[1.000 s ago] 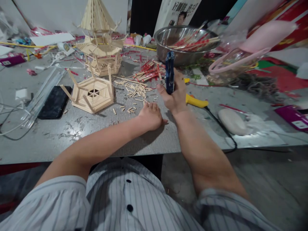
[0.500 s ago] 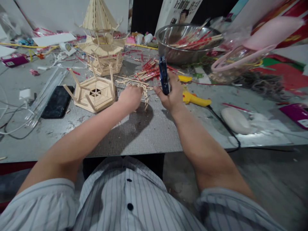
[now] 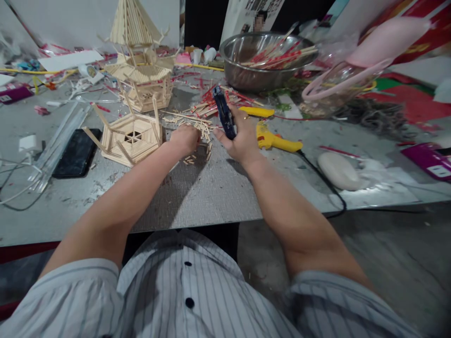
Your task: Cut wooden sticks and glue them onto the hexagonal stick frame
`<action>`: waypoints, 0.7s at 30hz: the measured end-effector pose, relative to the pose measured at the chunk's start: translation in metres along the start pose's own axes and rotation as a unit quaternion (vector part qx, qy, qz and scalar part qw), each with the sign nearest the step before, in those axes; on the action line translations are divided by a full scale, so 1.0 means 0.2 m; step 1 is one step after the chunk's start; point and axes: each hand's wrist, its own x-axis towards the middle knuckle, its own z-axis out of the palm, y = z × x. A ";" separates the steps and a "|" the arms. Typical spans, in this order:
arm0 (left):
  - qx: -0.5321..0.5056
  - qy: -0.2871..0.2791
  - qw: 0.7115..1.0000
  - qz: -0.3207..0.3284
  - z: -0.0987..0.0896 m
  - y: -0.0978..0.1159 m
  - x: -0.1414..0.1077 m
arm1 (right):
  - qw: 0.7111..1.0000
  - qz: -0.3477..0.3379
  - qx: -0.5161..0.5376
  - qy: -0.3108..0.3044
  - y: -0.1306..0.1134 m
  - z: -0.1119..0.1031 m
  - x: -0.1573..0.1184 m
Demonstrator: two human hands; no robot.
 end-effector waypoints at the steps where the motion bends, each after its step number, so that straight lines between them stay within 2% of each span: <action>1: 0.004 0.005 1.000 0.005 0.01 0.00 0.01 | 1.000 0.001 -0.004 -0.002 0.00 0.00 0.00; 4: -0.020 0.030 0.999 0.023 0.03 -0.03 0.01 | 1.000 0.010 -0.024 -0.006 -0.01 0.00 0.00; 6: -0.098 0.047 0.994 0.030 0.03 -0.06 -0.02 | 0.999 0.022 -0.043 -0.014 -0.01 0.00 0.00; 7: -0.165 0.079 0.983 0.031 0.03 -0.08 -0.05 | 0.998 0.028 -0.053 -0.021 -0.01 0.00 0.00; 9: -0.319 0.107 0.942 0.018 0.02 -0.11 -0.13 | 0.996 0.036 -0.066 -0.038 -0.02 0.00 0.00; 11: -0.465 0.104 0.879 0.014 0.02 -0.15 -0.22 | 0.996 0.036 -0.068 -0.053 -0.05 0.00 0.00; 14: -0.585 0.087 0.806 0.000 0.01 -0.18 -0.33 | 0.995 0.022 -0.058 -0.076 -0.10 -0.02 0.00; 17: -0.628 0.071 0.775 0.002 0.01 -0.19 -0.38 | 0.992 0.001 -0.049 -0.120 -0.18 -0.03 0.00; 21: -0.653 0.044 0.756 0.034 0.02 -0.20 -0.39 | 0.983 -0.029 -0.036 -0.180 -0.25 -0.05 0.00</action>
